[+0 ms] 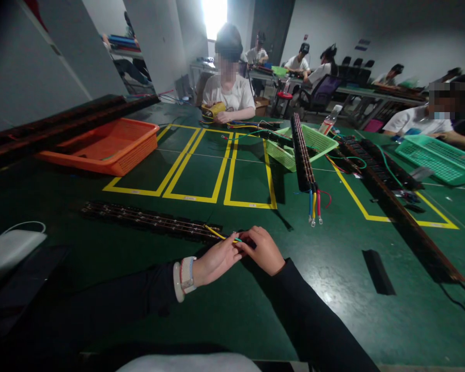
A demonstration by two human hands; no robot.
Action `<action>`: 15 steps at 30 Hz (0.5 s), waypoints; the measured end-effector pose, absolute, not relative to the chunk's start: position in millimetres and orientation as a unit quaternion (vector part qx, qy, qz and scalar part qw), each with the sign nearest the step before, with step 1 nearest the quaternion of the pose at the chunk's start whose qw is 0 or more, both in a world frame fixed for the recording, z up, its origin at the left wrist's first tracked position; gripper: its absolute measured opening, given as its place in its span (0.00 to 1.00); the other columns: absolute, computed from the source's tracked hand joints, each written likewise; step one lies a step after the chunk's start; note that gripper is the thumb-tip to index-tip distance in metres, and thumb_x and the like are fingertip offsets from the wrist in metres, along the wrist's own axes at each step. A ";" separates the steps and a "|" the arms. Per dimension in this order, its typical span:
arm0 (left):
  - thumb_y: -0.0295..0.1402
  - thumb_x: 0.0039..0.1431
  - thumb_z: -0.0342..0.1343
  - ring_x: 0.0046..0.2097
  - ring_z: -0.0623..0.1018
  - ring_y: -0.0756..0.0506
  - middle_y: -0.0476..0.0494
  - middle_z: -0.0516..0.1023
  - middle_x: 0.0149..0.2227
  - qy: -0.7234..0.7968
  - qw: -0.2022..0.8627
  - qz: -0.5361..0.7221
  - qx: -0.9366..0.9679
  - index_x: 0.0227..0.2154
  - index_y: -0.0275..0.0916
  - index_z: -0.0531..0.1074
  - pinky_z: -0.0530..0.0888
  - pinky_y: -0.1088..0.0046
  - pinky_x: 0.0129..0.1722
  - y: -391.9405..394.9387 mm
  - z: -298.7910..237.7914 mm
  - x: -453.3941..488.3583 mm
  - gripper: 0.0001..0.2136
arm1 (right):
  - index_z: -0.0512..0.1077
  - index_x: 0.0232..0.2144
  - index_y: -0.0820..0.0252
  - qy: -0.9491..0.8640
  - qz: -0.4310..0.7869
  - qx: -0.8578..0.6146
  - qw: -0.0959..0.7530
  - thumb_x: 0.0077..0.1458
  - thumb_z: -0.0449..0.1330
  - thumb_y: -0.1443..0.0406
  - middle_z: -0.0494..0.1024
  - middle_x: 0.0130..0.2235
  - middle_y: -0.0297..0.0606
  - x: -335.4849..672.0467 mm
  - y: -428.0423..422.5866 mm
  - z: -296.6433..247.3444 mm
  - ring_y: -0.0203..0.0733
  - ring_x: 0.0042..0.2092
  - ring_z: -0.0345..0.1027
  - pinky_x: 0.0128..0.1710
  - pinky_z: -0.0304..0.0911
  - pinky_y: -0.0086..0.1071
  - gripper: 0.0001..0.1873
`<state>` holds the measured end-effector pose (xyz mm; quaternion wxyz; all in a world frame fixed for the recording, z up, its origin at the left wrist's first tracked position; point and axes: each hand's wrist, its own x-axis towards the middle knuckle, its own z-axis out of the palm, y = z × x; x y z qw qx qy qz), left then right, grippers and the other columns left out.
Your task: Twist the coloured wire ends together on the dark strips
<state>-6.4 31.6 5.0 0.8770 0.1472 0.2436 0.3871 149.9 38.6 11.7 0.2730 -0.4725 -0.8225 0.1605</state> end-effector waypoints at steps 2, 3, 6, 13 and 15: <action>0.34 0.62 0.48 0.50 0.69 0.47 0.40 0.72 0.45 0.247 0.876 0.389 0.144 0.39 0.36 0.69 0.60 0.64 0.55 31.5 4.8 -6.3 0.09 | 0.71 0.35 0.60 -0.844 0.125 -0.453 0.258 0.57 0.57 0.60 0.73 0.33 0.39 152.2 38.4 12.6 0.41 0.36 0.65 0.36 0.60 0.35 0.09; 0.34 0.62 0.48 0.50 0.69 0.47 0.40 0.72 0.44 0.247 0.876 0.389 0.142 0.39 0.36 0.70 0.61 0.64 0.55 31.5 4.7 -6.4 0.09 | 0.71 0.36 0.60 -0.857 0.106 -0.438 0.250 0.58 0.56 0.61 0.74 0.34 0.40 153.6 38.2 13.4 0.41 0.36 0.66 0.37 0.60 0.35 0.09; 0.34 0.62 0.48 0.48 0.70 0.47 0.39 0.73 0.43 0.239 0.877 0.394 0.136 0.38 0.34 0.70 0.62 0.64 0.54 31.2 4.7 -6.6 0.10 | 0.72 0.37 0.60 -0.882 0.047 -0.402 0.240 0.61 0.53 0.64 0.75 0.34 0.40 157.7 36.5 17.0 0.39 0.35 0.67 0.36 0.59 0.34 0.09; 0.38 0.59 0.53 0.48 0.72 0.45 0.39 0.74 0.42 0.242 0.872 0.399 0.148 0.35 0.35 0.68 0.62 0.60 0.54 30.1 9.5 -6.7 0.10 | 0.72 0.39 0.59 -0.844 0.042 -0.447 0.292 0.61 0.52 0.65 0.75 0.35 0.40 158.4 35.2 18.8 0.40 0.37 0.68 0.39 0.63 0.35 0.09; 0.38 0.59 0.52 0.48 0.72 0.45 0.38 0.73 0.44 0.245 0.869 0.398 0.164 0.38 0.35 0.68 0.62 0.59 0.54 30.0 10.3 -7.2 0.11 | 0.71 0.41 0.58 -0.819 0.092 -0.462 0.327 0.62 0.51 0.65 0.75 0.36 0.40 158.5 39.2 16.7 0.40 0.39 0.69 0.40 0.65 0.34 0.10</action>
